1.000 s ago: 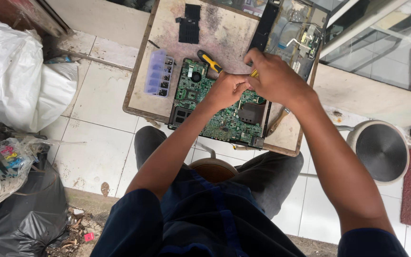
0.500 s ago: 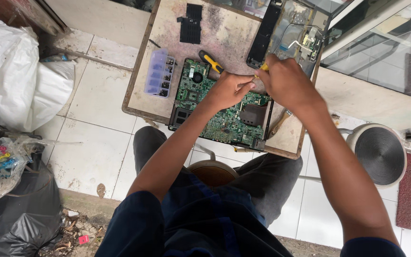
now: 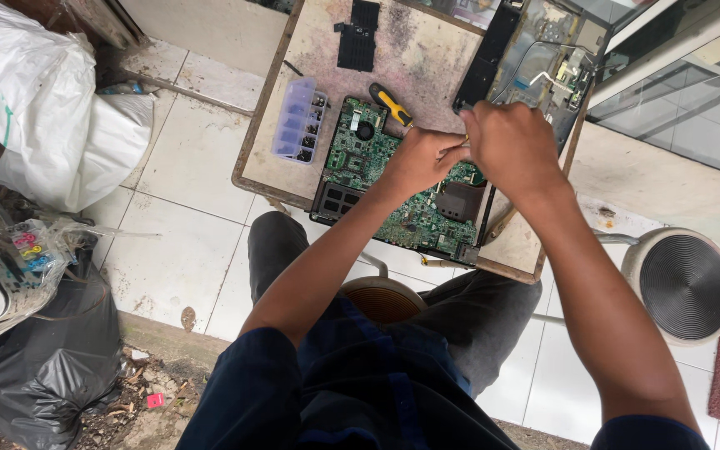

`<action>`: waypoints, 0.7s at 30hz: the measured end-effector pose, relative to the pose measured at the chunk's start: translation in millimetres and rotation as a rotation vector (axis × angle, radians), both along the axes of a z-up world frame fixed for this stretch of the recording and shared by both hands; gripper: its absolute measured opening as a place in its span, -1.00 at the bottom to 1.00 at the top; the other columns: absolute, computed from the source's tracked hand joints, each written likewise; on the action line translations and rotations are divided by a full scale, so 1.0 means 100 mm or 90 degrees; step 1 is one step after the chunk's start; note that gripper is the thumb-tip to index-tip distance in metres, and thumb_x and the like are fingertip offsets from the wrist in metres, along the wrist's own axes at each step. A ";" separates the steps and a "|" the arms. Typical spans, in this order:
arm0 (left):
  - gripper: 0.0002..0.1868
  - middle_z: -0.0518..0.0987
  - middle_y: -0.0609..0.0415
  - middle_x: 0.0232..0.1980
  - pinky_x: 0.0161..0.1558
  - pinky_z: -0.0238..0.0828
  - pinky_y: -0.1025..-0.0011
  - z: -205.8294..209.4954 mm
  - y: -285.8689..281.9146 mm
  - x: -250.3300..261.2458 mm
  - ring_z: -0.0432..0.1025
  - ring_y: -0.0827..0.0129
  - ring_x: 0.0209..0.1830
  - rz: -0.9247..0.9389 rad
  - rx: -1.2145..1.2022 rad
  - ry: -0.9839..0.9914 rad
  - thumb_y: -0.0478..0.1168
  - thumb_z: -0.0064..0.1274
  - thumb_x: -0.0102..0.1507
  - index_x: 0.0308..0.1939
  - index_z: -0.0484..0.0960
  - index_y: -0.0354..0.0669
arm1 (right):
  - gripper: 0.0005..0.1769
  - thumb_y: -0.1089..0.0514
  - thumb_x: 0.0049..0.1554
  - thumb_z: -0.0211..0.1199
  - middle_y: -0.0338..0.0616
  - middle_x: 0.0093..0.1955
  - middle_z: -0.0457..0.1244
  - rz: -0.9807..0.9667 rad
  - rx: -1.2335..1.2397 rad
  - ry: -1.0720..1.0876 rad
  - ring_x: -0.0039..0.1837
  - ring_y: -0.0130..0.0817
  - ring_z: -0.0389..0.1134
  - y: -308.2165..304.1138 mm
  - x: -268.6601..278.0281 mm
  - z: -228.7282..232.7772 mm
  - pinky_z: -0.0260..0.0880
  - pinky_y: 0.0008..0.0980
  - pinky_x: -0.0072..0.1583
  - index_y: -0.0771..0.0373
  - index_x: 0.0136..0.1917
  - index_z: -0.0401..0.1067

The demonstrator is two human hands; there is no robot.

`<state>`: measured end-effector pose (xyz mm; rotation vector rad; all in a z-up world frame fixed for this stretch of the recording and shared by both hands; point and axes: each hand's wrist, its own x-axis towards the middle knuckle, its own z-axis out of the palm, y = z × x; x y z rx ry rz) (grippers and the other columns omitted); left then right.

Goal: The person uses a screwdriver to remove screws from a green circuit board placed on a table. They then flip the board over and continue to remove screws from the other side, placing the screws into a small plastic container.

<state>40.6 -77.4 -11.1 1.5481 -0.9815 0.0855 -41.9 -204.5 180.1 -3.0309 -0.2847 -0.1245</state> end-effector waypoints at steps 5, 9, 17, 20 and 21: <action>-0.86 0.61 0.01 -0.58 -0.65 0.24 0.56 0.19 0.07 -0.01 0.36 0.46 -0.75 -0.008 0.046 -0.009 -0.28 0.11 0.43 -0.11 0.78 -0.18 | -0.74 0.21 0.37 0.24 0.47 0.00 0.33 0.074 0.143 0.097 0.04 0.64 0.41 0.08 -0.04 0.27 0.48 0.36 -0.21 0.44 0.24 0.37; -0.79 0.65 -0.28 -0.44 -0.60 0.28 0.40 0.04 0.09 0.05 0.52 0.08 -0.63 -0.032 0.029 0.001 -0.23 0.08 0.46 0.12 0.75 -0.13 | -0.71 0.13 0.49 0.19 0.33 -0.14 0.37 0.001 0.083 0.080 -0.10 0.42 0.48 -0.04 -0.04 0.11 0.52 0.06 -0.25 0.47 0.14 0.43; -0.87 0.78 -0.02 -0.30 -0.38 0.41 0.31 0.56 0.23 -0.14 0.53 0.31 -0.57 -0.024 0.137 0.000 -0.33 0.05 0.42 -0.09 0.72 -0.14 | -0.68 0.42 0.29 0.22 0.28 0.23 0.38 0.076 0.161 0.128 0.26 0.08 0.43 0.06 -0.02 0.31 0.44 0.02 0.34 0.49 0.31 0.46; -0.62 0.79 -0.05 0.08 0.22 0.64 0.38 0.47 0.20 -0.10 0.71 0.32 0.15 -0.105 0.178 0.100 -0.30 -0.04 0.47 0.38 0.56 -0.19 | -0.74 0.41 0.29 0.14 0.22 0.04 0.48 0.123 0.116 0.037 0.10 0.11 0.49 -0.10 0.05 0.01 0.45 -0.04 0.18 0.46 0.11 0.64; -0.69 0.81 -0.02 -0.01 -0.08 0.48 0.40 0.43 0.17 -0.09 0.58 0.41 -0.18 -0.061 0.122 0.047 -0.24 0.10 0.42 0.24 0.68 -0.16 | -0.76 0.44 0.28 0.14 0.30 -0.09 0.43 0.068 0.088 0.027 -0.03 0.21 0.46 -0.08 0.05 -0.02 0.40 0.07 0.03 0.46 0.09 0.62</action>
